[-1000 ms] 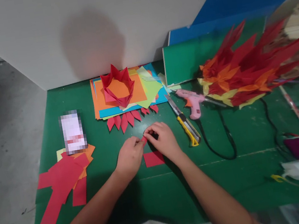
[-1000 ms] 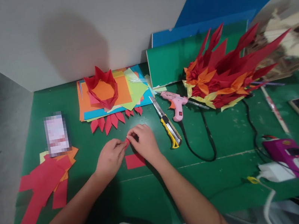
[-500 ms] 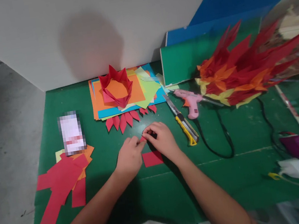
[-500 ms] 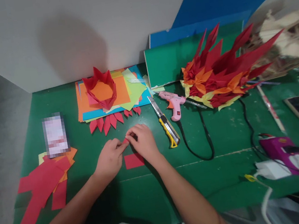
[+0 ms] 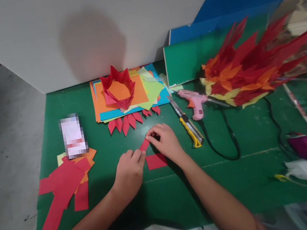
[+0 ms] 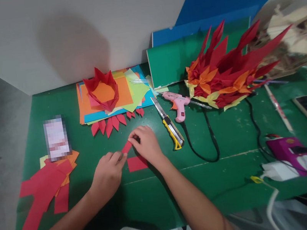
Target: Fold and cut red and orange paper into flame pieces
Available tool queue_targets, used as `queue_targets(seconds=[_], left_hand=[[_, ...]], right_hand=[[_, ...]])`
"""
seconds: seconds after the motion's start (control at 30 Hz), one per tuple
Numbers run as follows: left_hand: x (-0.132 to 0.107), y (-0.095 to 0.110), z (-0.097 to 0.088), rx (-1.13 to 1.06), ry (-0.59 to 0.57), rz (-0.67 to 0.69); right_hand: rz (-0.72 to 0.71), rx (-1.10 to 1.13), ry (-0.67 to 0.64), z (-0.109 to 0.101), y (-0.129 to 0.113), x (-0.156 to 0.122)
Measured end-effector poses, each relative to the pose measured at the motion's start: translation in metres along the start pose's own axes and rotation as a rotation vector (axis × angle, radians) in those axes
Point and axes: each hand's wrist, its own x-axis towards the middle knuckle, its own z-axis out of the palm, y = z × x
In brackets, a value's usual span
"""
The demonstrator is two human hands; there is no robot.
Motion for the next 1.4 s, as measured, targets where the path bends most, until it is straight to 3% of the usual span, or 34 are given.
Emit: queue_targets(seconds=[0.23,0.43,0.6,0.83,1.03,1.2,1.4], left_hand=[[0.001,-0.002,0.002,-0.173,0.138,0.012],[0.008,-0.003,0.011,-0.219,0.120,0.016],[0.004,0.000,0.013,-0.208,0.187,0.025],[0.004,0.001,0.011,-0.251,0.243,-0.016],[0.005,-0.003,0.009,-0.297,0.245,-0.065],[0.006,-0.002,0.007,-0.382,0.295,-0.139],[0.020,-0.010,0.005,-0.500,0.289,-0.301]], right_hand=[[0.005,-0.001,-0.001,0.000,0.000,0.000],[-0.021,0.001,-0.022,-0.002,0.002,-0.002],[-0.074,-0.009,-0.108,-0.008,0.003,-0.007],[-0.070,-0.082,-0.017,-0.012,0.011,-0.002],[-0.263,-0.085,-0.091,-0.017,0.007,-0.007],[-0.336,-0.122,-0.185,-0.018,0.003,-0.010],[-0.389,-0.093,-0.131,-0.017,0.006,-0.007]])
